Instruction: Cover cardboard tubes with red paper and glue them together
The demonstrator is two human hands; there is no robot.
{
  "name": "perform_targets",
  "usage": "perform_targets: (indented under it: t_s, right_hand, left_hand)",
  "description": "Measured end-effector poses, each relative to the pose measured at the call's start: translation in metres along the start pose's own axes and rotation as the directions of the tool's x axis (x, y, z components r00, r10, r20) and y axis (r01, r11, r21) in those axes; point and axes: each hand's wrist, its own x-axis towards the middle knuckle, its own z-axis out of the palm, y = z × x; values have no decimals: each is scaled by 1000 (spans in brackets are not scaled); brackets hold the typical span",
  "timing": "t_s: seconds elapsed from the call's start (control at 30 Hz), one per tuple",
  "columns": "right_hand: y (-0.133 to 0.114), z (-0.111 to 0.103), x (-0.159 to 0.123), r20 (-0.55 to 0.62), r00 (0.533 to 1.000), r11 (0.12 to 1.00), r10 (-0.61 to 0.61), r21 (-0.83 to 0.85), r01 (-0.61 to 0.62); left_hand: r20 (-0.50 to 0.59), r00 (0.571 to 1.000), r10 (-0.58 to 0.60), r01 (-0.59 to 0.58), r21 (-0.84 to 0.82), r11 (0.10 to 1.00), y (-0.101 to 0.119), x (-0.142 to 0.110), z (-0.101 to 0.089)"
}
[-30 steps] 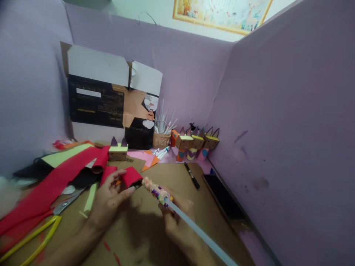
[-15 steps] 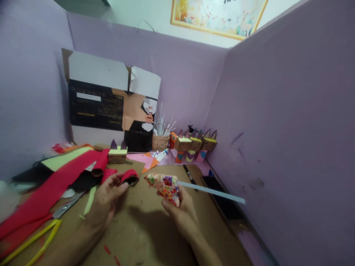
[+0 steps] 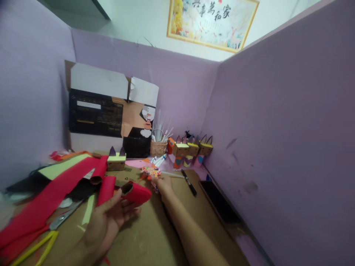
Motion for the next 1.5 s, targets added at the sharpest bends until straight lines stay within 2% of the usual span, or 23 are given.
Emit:
perform_targets:
  t_s: [0.1,0.2,0.3,0.4,0.5,0.53,0.57,0.67,0.73,0.83,0.9,0.93,1.0,1.1,1.3,1.4,1.5]
  right_hand:
    - [-4,-4,-2,-40,997,996,-60,-73,57]
    - [-16,-16,-14,-83,980,980,-181,-99,173]
    - [-26,-28,-39,-42,952,952,-304,-44,302]
    - [-24,-38,-68,150,915,927,-374,86,364]
    - [-15,-44,-90,428,769,880,-475,233,414]
    - [-11,-45,-94,478,730,872,-488,229,433]
    - [-8,-45,-97,502,716,870,-486,196,453]
    - [-2,-40,-101,480,753,876,-450,73,477]
    - [-1,-35,-101,448,774,875,-448,40,483]
    - [-2,-28,-101,378,791,865,-481,56,499]
    - [-2,-26,-101,300,815,862,-496,60,503]
    - [-2,-25,-100,260,823,858,-504,47,511]
    - [-2,-24,-100,198,821,838,-535,1,545]
    - [2,-21,-100,158,801,803,-577,-70,592]
    - [8,-15,-101,129,803,790,-582,-145,596]
    - [11,-15,-101,135,779,759,-613,-176,627]
    - [15,-14,-101,130,757,731,-640,-199,652]
  left_hand:
    - [-13,1000,-18,18,3,1000,1,1,-1]
    - [-15,1000,-24,24,6,1000,3,2,-1]
    - [-13,998,-62,63,14,998,4,3,-1]
    - [76,990,-116,112,56,992,2,2,-3]
    - [210,963,-166,135,158,978,0,0,-8]
    - [244,953,-178,126,214,969,0,0,-10]
    - [269,945,-186,110,274,955,-1,0,-12]
    - [333,921,-203,41,435,899,-2,0,-15]
    - [350,918,-189,0,476,880,-3,2,-15]
    - [298,947,-122,-20,431,902,-4,3,-14]
    - [272,962,-16,-105,425,899,-2,4,-13]
    - [288,957,45,-180,463,868,-1,4,-12]
    - [371,919,132,-340,577,743,1,2,-11]
    - [444,875,195,-473,693,545,1,-3,-7]
    - [484,811,330,-580,742,337,-6,-11,-4]
    - [537,756,376,-637,735,232,-6,-13,-5]
    - [573,724,383,-663,732,157,-6,-14,-6]
